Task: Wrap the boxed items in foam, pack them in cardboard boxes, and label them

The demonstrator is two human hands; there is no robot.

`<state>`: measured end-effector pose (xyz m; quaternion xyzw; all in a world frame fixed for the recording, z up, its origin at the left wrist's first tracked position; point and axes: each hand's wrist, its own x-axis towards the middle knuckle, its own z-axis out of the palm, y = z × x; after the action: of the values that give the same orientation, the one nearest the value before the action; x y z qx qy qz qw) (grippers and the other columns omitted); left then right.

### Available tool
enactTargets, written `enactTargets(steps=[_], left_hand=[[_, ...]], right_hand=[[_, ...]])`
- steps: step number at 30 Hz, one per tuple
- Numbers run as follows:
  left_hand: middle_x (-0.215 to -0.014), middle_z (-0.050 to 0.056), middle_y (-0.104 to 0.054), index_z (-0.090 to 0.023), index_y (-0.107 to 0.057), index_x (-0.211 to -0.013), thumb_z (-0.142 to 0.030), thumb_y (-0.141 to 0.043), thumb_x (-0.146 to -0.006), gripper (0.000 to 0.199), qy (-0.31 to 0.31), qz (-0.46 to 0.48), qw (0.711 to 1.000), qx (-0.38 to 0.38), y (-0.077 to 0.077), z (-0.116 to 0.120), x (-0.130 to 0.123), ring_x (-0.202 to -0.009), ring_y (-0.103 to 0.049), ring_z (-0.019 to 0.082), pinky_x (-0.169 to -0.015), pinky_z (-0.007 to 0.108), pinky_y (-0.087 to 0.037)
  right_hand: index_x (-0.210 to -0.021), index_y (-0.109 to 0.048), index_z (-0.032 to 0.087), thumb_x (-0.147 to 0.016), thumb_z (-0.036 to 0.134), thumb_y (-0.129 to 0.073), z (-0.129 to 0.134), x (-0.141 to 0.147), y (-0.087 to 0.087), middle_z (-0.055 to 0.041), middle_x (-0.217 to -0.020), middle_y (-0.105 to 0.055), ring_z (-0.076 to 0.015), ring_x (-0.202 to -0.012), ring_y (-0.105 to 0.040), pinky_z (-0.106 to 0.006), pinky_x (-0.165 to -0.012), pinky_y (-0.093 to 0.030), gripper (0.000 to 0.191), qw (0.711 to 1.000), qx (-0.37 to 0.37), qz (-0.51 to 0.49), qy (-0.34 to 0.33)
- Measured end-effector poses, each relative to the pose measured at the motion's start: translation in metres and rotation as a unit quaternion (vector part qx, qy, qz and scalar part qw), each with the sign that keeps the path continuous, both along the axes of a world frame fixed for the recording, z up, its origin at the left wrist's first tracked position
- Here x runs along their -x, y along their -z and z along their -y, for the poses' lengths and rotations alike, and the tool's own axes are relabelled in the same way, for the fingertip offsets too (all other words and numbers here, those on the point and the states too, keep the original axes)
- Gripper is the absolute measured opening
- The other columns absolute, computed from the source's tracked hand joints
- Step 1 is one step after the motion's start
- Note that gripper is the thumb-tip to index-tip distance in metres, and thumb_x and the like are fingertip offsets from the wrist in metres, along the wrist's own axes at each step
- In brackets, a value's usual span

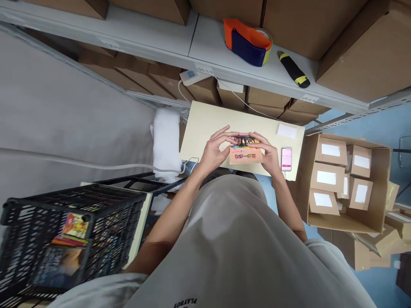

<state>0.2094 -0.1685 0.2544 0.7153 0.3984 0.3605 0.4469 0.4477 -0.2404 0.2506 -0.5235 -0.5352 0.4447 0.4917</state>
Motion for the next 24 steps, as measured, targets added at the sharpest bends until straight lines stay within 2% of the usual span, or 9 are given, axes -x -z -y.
enactTargets(steps=[2, 4, 6, 8, 10, 15, 18, 21, 24], left_hand=[[-0.131, 0.010, -0.086, -0.026, -0.077, -0.102, -0.046, -0.073, -0.106, 0.021, 0.007, -0.020, 0.999, 0.026, 0.001, 0.004, 0.004, -0.159, -0.059, 0.033, -0.134, 0.064, -0.043], [-0.125, 0.012, -0.086, -0.024, -0.076, -0.108, -0.051, -0.075, -0.104, 0.027, -0.002, -0.015, 0.997, 0.074, 0.005, 0.010, 0.006, -0.150, -0.067, 0.034, -0.127, 0.058, -0.051], [-0.116, 0.012, -0.087, -0.022, -0.077, -0.119, -0.056, -0.075, -0.103, 0.037, -0.025, 0.009, 0.991, 0.128, 0.011, 0.015, 0.006, -0.129, -0.078, 0.031, -0.113, 0.049, -0.060], [-0.106, 0.009, -0.086, -0.022, -0.074, -0.137, -0.059, -0.073, -0.104, 0.049, -0.043, 0.032, 0.984, 0.171, 0.016, 0.017, 0.006, -0.104, -0.082, 0.025, -0.099, 0.040, -0.064], [-0.102, 0.007, -0.085, -0.023, -0.070, -0.148, -0.058, -0.070, -0.105, 0.056, -0.055, 0.050, 0.979, 0.192, 0.018, 0.017, 0.005, -0.095, -0.080, 0.022, -0.093, 0.037, -0.064], [-0.111, 0.010, -0.087, -0.020, -0.079, -0.134, -0.057, -0.069, -0.103, 0.049, -0.051, 0.109, 0.965, 0.232, 0.012, 0.009, 0.001, -0.098, -0.082, 0.026, -0.097, 0.044, -0.065], [-0.102, 0.011, -0.088, -0.019, -0.078, -0.127, -0.064, -0.082, -0.094, 0.056, -0.030, 0.119, 0.958, 0.259, 0.008, 0.006, -0.004, -0.070, -0.076, 0.020, -0.073, 0.037, -0.065], [-0.081, 0.007, -0.083, -0.019, -0.077, -0.106, -0.075, -0.082, -0.093, 0.058, -0.049, 0.091, 0.955, 0.277, 0.007, 0.004, -0.011, -0.044, -0.053, 0.011, -0.044, 0.027, -0.044], [-0.065, 0.001, -0.073, -0.021, -0.073, -0.093, -0.080, -0.078, -0.094, 0.060, -0.064, 0.080, 0.956, 0.274, 0.009, 0.001, -0.019, -0.040, -0.044, 0.010, -0.039, 0.026, -0.035]], right_hand=[[-0.114, -0.090, 0.040, -0.105, 0.058, -0.078, 0.000, 0.001, 0.006, -0.0020, -0.148, -0.081, -0.0313, -0.154, -0.062, -0.061, -0.135, -0.045, 0.024, 1.000, -0.007, 0.004, -0.008], [-0.122, -0.089, 0.038, -0.107, 0.059, -0.075, -0.001, 0.004, 0.011, -0.0046, -0.137, -0.085, -0.0304, -0.140, -0.071, -0.056, -0.126, -0.053, 0.029, 1.000, 0.005, -0.006, 0.004], [-0.141, -0.081, 0.036, -0.107, 0.063, -0.073, -0.001, 0.008, 0.016, -0.0063, -0.130, -0.086, -0.0277, -0.120, -0.078, -0.049, -0.111, -0.063, 0.044, 0.998, 0.042, -0.029, 0.024], [-0.158, -0.069, 0.035, -0.106, 0.067, -0.073, -0.001, 0.010, 0.019, -0.0069, -0.126, -0.086, -0.0244, -0.103, -0.079, -0.042, -0.094, -0.068, 0.062, 0.994, 0.083, -0.058, 0.036], [-0.160, -0.067, 0.034, -0.104, 0.067, -0.074, 0.000, 0.009, 0.020, -0.0064, -0.121, -0.085, -0.0223, -0.092, -0.077, -0.038, -0.083, -0.068, 0.065, 0.991, 0.104, -0.070, 0.042], [-0.134, -0.081, 0.031, -0.108, 0.064, -0.067, 0.001, 0.000, 0.014, -0.0041, -0.109, -0.086, -0.0180, -0.074, -0.073, -0.035, -0.069, -0.063, 0.044, 0.989, 0.124, -0.061, 0.057], [-0.114, -0.081, 0.028, -0.099, 0.073, -0.077, -0.001, -0.004, 0.006, -0.0032, -0.094, -0.087, -0.0141, -0.055, -0.065, -0.031, -0.056, -0.057, 0.048, 0.984, 0.149, -0.086, 0.047], [-0.083, -0.071, 0.025, -0.093, 0.085, -0.076, -0.004, -0.006, -0.002, -0.0002, -0.067, -0.078, -0.0104, -0.041, -0.050, -0.027, -0.044, -0.043, 0.061, 0.981, 0.175, -0.071, 0.052], [-0.074, -0.064, 0.025, -0.090, 0.092, -0.073, -0.007, -0.008, -0.007, 0.0014, -0.057, -0.071, -0.0102, -0.040, -0.047, -0.026, -0.043, -0.039, 0.069, 0.981, 0.175, -0.057, 0.059]])
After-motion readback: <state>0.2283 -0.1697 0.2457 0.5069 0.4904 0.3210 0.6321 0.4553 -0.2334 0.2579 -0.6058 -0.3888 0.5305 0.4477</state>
